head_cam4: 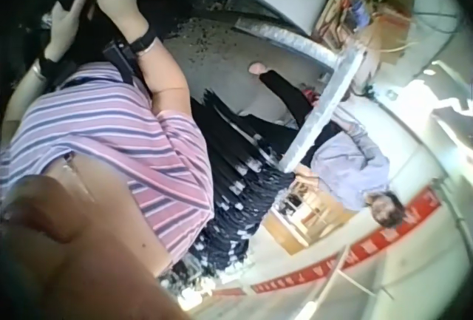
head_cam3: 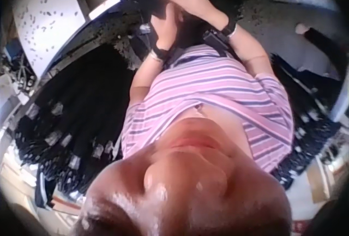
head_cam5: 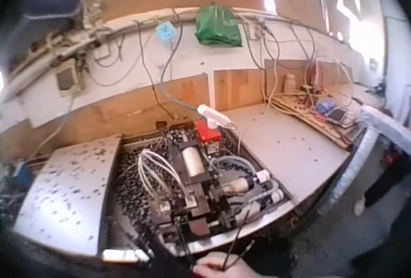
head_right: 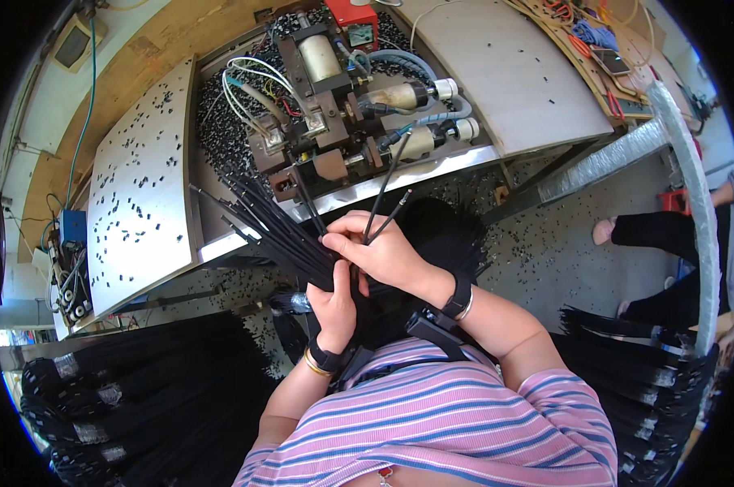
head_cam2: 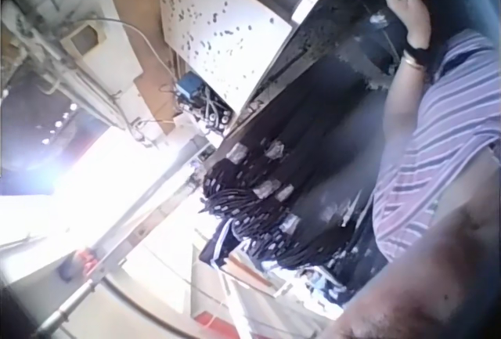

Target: The person feeds bundles of black plastic strips into a processing machine by hand.

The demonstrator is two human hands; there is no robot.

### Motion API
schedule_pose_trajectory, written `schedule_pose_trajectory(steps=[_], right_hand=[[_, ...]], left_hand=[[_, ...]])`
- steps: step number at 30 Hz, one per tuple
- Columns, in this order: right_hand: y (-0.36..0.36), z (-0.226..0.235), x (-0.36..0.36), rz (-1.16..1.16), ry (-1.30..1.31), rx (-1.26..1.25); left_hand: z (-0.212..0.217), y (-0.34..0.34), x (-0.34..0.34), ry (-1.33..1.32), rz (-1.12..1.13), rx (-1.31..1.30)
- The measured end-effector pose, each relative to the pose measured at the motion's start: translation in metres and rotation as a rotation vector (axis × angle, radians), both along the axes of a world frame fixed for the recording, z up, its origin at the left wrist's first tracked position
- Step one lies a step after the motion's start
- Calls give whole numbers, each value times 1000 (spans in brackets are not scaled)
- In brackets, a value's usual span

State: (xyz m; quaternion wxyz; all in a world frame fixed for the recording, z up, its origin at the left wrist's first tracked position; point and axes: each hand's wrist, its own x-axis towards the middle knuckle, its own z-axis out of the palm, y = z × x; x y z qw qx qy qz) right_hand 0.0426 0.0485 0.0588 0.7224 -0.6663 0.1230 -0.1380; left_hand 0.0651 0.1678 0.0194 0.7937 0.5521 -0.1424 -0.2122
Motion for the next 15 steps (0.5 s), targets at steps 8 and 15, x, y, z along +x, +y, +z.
schedule_pose_trajectory(steps=[8,15], right_hand=[[0,4,20,-37,46,143],[2,1,24,-33,53,200]], left_hand=[[2,1,17,21,22,-54],[7,2,19,5,29,-49]])
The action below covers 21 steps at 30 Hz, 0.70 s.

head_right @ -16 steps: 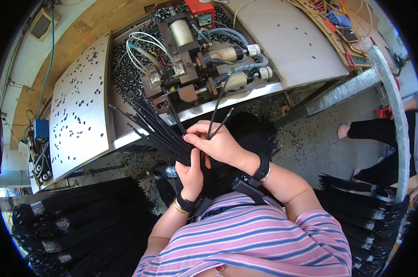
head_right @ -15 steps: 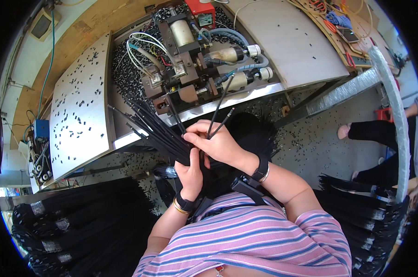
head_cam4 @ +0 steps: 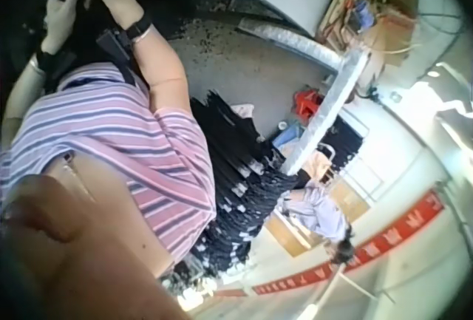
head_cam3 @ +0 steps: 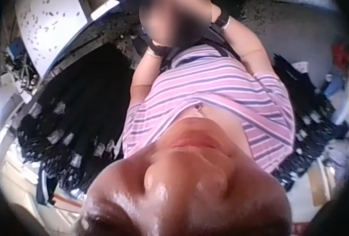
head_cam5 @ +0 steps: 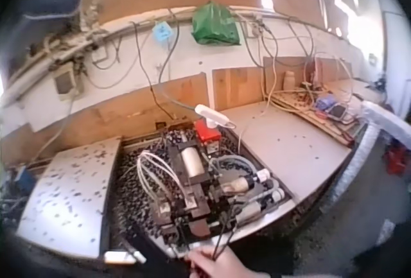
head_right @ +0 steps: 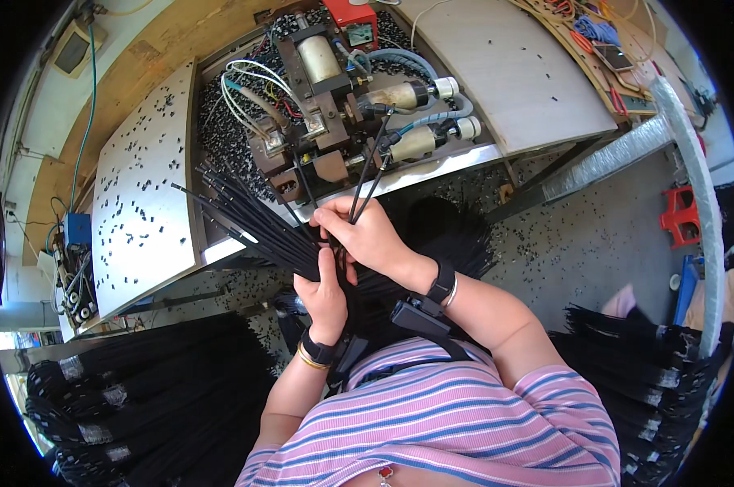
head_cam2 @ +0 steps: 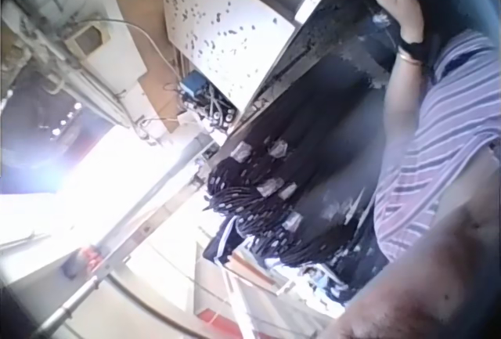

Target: The person feeds bundles of black plastic strips into a processing machine by hand.

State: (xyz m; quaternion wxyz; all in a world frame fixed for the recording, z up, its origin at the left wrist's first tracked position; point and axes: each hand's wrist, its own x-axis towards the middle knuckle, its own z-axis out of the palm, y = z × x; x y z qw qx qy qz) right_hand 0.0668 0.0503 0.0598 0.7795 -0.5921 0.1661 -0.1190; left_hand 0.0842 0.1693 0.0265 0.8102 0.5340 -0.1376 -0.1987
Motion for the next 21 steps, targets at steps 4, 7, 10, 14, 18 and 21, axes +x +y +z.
schedule_pose_trajectory(steps=[4,7,10,14,18,21], right_hand=[[0,0,6,13,11,-4],[1,-1,8,17,11,-11],[1,3,7,-6,-1,-37],[-2,16,-7,11,82,-56],[21,-17,1,-98,-265,-297],[16,-39,-31,-267,-343,-233]], left_hand=[[1,1,5,-5,-5,17],[2,1,6,-5,4,25],[7,-1,6,-8,10,8],[-2,-4,3,-49,-11,235],[-16,15,-9,73,114,321],[-15,-2,-21,25,199,185]])
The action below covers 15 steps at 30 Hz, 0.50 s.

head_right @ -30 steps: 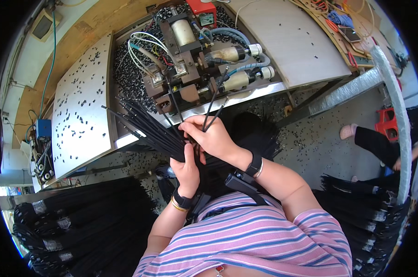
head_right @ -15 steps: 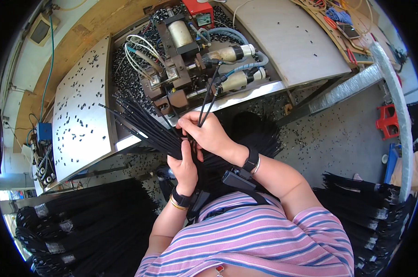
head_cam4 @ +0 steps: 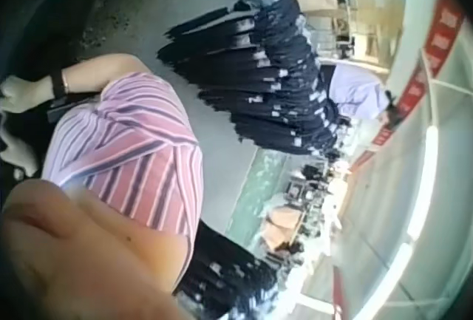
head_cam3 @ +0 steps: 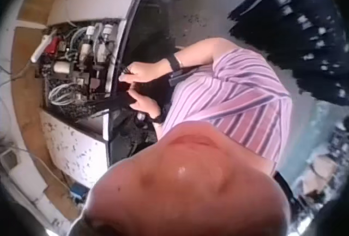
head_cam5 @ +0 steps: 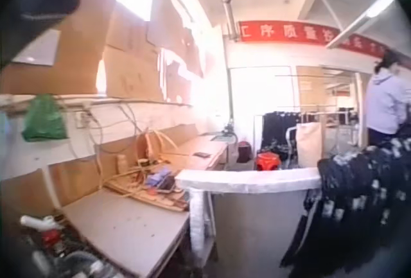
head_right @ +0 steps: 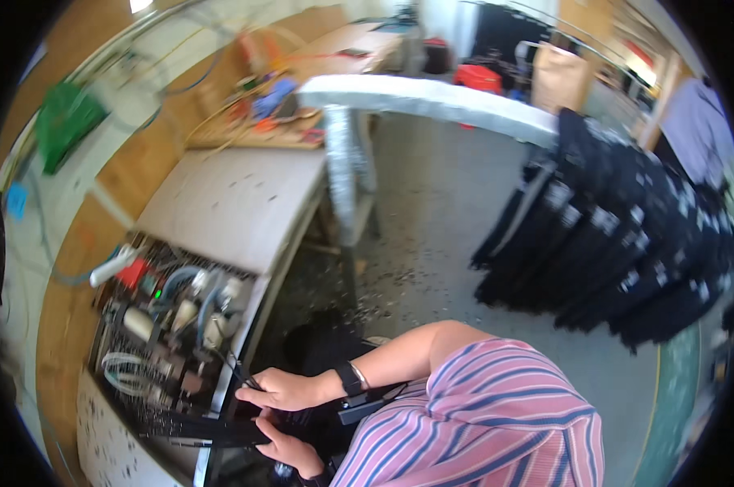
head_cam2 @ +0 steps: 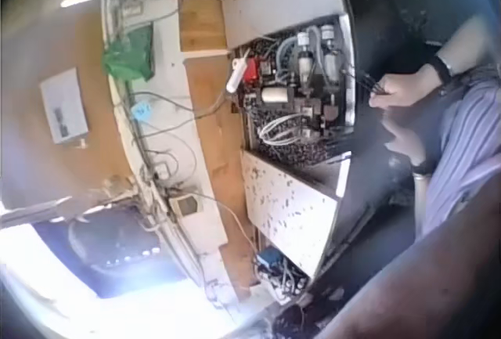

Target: The person feeds bundles of black plastic strips into a processing machine by hand.

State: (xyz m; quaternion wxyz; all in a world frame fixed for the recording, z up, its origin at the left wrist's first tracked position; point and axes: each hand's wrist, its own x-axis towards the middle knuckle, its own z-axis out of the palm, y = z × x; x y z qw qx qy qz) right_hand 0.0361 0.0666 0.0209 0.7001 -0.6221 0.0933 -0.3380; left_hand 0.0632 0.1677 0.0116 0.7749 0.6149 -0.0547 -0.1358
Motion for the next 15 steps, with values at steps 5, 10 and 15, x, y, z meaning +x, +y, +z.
schedule_pose_trajectory(steps=[5,10,15], right_hand=[[-51,-8,-89,126,782,-47],[-75,141,-157,-409,487,-578],[-62,270,-167,-820,-542,-1425]], left_hand=[[33,1,27,-301,-302,74],[32,-16,51,-378,-493,170],[30,-39,57,-424,-593,110]])
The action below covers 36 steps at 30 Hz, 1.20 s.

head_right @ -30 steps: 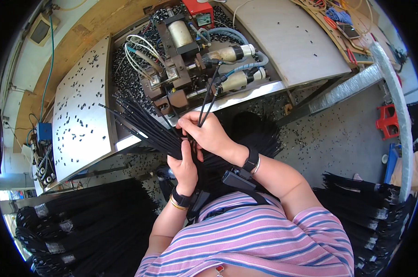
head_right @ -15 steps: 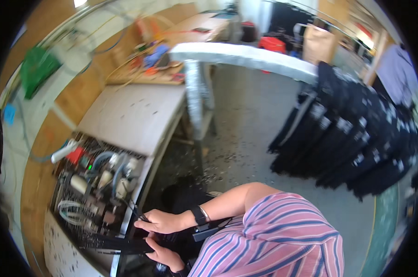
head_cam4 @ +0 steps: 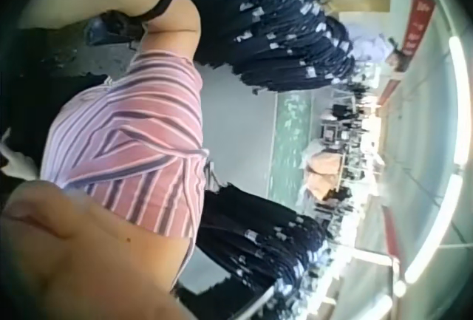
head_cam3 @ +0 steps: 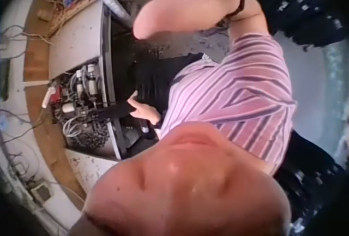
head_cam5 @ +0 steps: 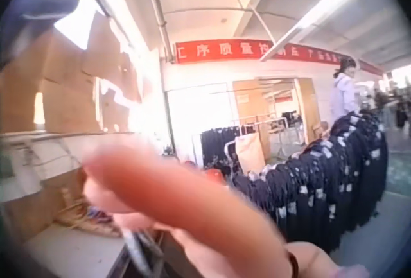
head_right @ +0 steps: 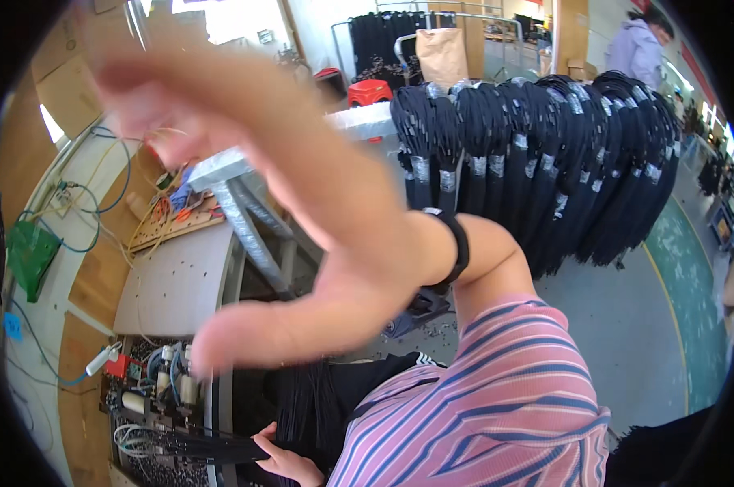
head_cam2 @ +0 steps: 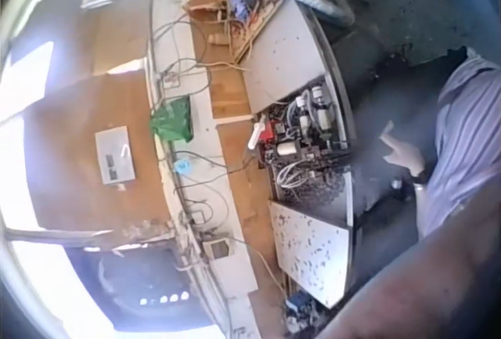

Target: The person feeds bundles of black plastic strips into a processing machine by hand.

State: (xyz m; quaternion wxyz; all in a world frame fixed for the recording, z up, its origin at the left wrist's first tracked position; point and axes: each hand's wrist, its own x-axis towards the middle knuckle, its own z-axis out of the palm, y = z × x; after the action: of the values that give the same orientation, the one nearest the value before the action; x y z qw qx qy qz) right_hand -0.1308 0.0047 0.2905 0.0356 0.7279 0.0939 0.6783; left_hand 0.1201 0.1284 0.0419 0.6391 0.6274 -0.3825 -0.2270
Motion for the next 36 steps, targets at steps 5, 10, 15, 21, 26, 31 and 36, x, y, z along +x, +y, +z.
schedule_pose_trajectory(steps=[5,10,15,21,26,31,36], right_hand=[[17,-35,-6,117,31,7],[8,-37,-10,115,55,-2],[13,-37,-30,-3,209,-22],[-46,-30,7,-34,212,220],[-118,-48,78,225,184,403],[-147,-158,142,323,694,812],[-119,-283,241,725,957,1225]], left_hand=[[-14,0,9,175,177,12],[-24,-24,24,-307,198,-10],[-33,-51,46,-19,116,-72],[-108,-119,67,84,35,-118],[-93,-136,77,199,98,-170],[-80,-101,43,216,17,-114],[-80,-103,55,246,220,-184]])
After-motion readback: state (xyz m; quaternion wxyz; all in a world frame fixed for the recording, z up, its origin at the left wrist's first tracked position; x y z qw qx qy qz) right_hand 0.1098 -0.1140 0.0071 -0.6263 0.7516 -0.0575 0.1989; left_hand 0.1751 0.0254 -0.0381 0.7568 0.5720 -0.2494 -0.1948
